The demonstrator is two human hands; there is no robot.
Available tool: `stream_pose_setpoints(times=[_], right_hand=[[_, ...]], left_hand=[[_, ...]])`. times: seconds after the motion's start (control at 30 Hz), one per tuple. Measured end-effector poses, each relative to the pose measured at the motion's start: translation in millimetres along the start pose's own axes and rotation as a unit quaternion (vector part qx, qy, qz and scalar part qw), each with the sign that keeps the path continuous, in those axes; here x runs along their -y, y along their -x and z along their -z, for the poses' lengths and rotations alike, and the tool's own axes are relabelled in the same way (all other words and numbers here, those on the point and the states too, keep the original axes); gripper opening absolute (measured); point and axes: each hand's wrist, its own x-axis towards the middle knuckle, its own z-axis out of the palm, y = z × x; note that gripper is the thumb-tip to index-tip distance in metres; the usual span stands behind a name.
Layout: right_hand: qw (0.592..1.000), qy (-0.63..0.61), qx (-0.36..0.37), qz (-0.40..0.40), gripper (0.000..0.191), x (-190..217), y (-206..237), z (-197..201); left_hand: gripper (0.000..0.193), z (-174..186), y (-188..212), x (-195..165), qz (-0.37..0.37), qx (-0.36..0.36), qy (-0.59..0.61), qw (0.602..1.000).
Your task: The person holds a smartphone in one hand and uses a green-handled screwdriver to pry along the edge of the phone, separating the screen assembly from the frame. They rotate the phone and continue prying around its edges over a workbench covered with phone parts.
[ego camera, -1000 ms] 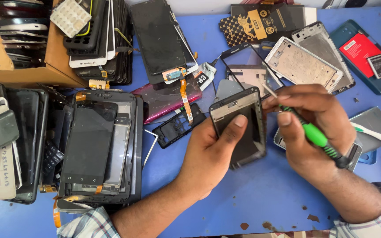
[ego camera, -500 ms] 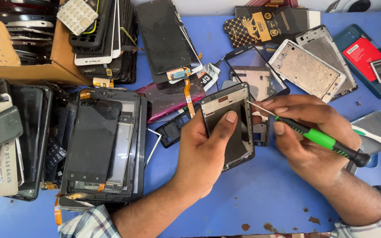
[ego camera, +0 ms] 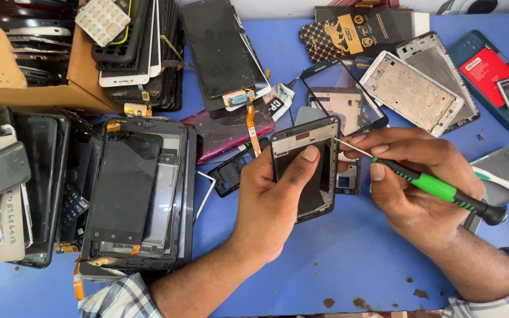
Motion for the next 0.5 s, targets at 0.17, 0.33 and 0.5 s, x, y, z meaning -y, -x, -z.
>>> stream_pose_setpoints(times=[0.17, 0.33, 0.5], right_hand=[[1.0, 0.0, 0.0, 0.016, 0.017, 0.0, -1.2, -0.6], [0.999, 0.015, -0.001, 0.029, 0.017, -0.8, -1.8, -0.2], [1.0, 0.004, -0.003, 0.02, 0.016, -2.6, -0.1, -0.2]], left_hand=[[0.031, -0.7, 1.2, 0.1, -0.006, -0.005, -0.046, 0.999], [0.033, 0.0, 2.7, 0.0, -0.02, 0.005, -0.054, 0.998], [0.033, -2.0, 3.5, -0.1, -0.053, 0.0, -0.091, 0.994]])
